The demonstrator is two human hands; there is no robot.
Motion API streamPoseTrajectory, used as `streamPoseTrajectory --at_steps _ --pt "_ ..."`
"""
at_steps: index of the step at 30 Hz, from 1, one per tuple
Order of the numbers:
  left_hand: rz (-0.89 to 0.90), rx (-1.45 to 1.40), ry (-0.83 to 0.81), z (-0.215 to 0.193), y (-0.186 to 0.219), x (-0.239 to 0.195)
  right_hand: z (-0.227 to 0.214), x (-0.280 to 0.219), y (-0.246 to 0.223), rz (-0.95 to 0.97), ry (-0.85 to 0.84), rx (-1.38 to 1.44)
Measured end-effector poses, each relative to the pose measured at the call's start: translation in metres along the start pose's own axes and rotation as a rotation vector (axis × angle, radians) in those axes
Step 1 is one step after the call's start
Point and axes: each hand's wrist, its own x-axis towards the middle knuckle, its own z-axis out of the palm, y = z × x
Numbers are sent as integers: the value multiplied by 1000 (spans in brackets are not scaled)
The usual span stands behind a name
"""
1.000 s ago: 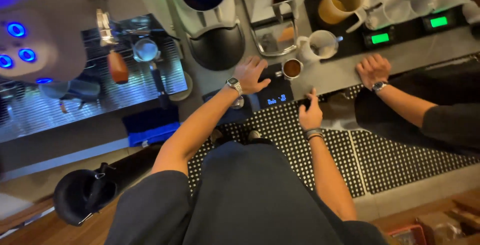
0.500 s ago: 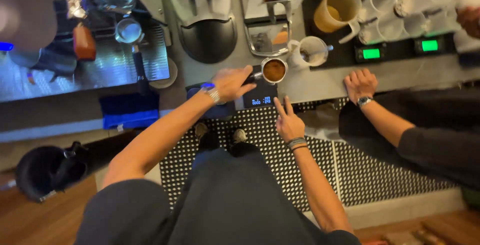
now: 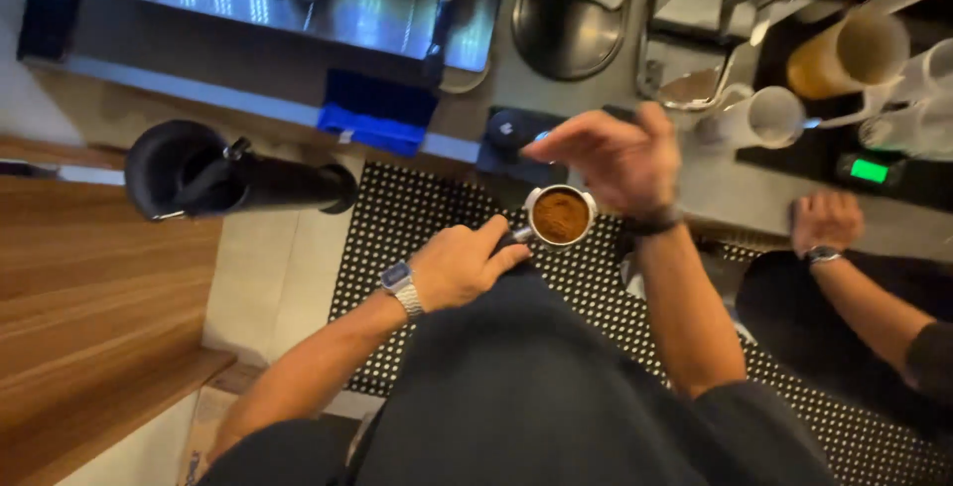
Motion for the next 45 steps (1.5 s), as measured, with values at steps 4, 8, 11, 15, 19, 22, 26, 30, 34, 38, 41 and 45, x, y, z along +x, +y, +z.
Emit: streamPoseTrajectory --at_steps 4,8,11,15,19,22,26,30,34,38,41,45 --pt "1 -83 61 20 -22 -48 54 17 24 52 -300 56" --pt "-72 -74 65 32 -32 -70 81 7 61 60 -323 -76" --pt "-129 -100 89 47 -40 -69 62 9 80 -211 -29 -277" --pt "-223 -76 161 100 -70 -25 24 6 81 -530 264 -832" --pt "-335 -98 243 144 -97 34 -12 -3 47 -497 589 -944" --pt "-404 -118 259 168 -111 71 -80 -27 51 -432 616 -1321" --pt "-459 -87 289 191 -129 114 -90 -11 55 -347 475 -1415" --pt "-538 -84 372 196 -129 139 -90 35 66 -297 152 -1911" --pt "-598 -134 441 195 -112 139 -114 65 106 -93 -196 -2311" --pt "-652 -270 357 178 -108 128 -196 79 178 224 -474 -2301" --pt "-570 -582 345 185 -114 112 -154 83 141 311 -622 -2255" --pt "-296 -1615 366 189 -113 94 -105 86 103 415 -735 -2080"
